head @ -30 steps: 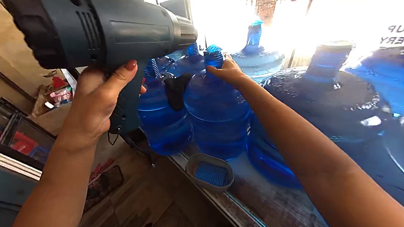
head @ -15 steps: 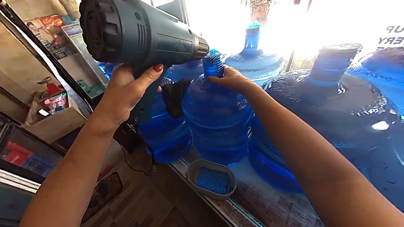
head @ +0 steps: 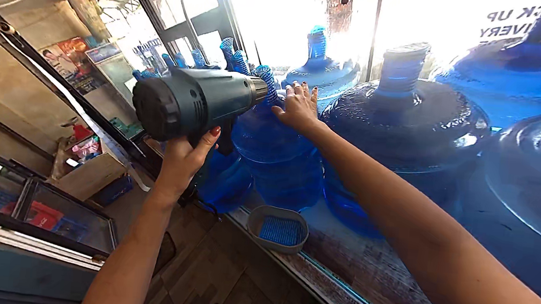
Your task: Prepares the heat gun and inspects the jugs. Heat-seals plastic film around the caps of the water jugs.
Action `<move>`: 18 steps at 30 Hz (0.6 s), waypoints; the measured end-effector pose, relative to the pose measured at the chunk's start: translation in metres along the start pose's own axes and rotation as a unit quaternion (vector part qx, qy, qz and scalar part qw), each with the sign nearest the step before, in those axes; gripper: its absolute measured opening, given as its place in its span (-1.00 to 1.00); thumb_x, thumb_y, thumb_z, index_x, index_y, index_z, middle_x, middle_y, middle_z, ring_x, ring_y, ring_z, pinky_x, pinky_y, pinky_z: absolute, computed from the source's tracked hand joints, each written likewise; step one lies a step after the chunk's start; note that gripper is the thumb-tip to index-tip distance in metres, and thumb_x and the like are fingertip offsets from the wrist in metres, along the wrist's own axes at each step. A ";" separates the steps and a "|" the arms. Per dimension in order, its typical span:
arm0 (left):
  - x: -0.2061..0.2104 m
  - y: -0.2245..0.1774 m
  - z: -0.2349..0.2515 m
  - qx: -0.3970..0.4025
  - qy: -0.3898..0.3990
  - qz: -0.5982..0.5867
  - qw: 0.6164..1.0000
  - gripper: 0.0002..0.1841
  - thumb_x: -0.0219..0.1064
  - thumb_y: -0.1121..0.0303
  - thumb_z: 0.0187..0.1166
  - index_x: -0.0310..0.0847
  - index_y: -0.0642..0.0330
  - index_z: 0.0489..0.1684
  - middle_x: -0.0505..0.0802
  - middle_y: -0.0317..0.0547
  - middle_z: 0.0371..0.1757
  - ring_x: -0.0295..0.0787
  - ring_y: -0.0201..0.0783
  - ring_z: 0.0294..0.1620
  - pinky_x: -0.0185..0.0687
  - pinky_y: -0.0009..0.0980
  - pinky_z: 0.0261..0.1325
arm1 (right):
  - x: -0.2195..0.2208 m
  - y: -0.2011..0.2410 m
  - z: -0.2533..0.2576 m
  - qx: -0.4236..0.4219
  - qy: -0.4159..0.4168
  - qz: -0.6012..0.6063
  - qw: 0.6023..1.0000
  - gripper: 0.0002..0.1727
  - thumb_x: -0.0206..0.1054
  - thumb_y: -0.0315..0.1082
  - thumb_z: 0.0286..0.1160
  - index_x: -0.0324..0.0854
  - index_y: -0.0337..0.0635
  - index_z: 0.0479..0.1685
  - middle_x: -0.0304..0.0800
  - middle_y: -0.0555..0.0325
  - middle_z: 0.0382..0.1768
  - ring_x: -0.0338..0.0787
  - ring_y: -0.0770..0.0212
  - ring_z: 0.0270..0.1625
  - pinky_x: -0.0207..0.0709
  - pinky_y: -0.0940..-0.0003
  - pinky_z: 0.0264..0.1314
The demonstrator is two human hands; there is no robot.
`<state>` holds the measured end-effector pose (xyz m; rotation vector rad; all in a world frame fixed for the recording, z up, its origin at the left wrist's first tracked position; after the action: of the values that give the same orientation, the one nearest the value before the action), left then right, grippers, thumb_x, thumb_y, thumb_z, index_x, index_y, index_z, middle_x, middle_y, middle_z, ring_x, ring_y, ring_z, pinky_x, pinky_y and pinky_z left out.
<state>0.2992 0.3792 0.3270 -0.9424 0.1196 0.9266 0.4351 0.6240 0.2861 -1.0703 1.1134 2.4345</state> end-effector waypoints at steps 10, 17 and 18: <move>0.028 0.018 -0.033 -0.038 -0.053 -0.002 0.998 -0.66 0.31 0.25 0.64 0.58 0.28 0.23 0.85 -0.29 -0.14 0.85 -0.45 -0.17 0.83 -0.43 0.01 | -0.042 -0.023 -0.125 -0.115 -0.179 0.015 0.977 -0.69 0.26 -0.38 0.67 0.71 -0.42 0.19 0.80 -0.34 0.09 0.78 -0.32 0.25 0.39 -0.33 0.55; 0.049 -0.007 -0.040 0.035 -0.120 0.057 0.991 -0.62 0.33 0.21 0.66 0.60 0.35 0.22 0.85 -0.23 -0.08 0.82 -0.52 -0.07 0.77 -0.46 0.14 | -0.027 -0.029 -0.122 -0.158 -0.211 -0.039 0.964 -0.69 0.24 -0.35 0.63 0.75 -0.42 0.08 0.84 -0.26 -0.11 0.86 -0.25 0.03 0.38 -0.32 0.54; 0.055 -0.011 -0.039 0.054 -0.127 0.074 0.988 -0.63 0.34 0.22 0.66 0.61 0.37 0.19 0.86 -0.21 -0.08 0.82 -0.52 -0.07 0.76 -0.46 0.15 | -0.027 -0.029 -0.122 -0.156 -0.214 -0.039 0.964 -0.69 0.24 -0.35 0.64 0.75 -0.42 0.08 0.85 -0.26 -0.12 0.86 -0.25 0.03 0.38 -0.33 0.54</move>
<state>0.3530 0.3820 0.2850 -0.7158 0.0221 1.1596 0.5317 0.5554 0.2367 -0.5954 0.5561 2.6552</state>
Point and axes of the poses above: each hand's wrist, its own z-axis towards the middle knuckle, its own x-axis out of the palm, y = z × x, the point moved 4 cm from there along z, towards the middle knuckle
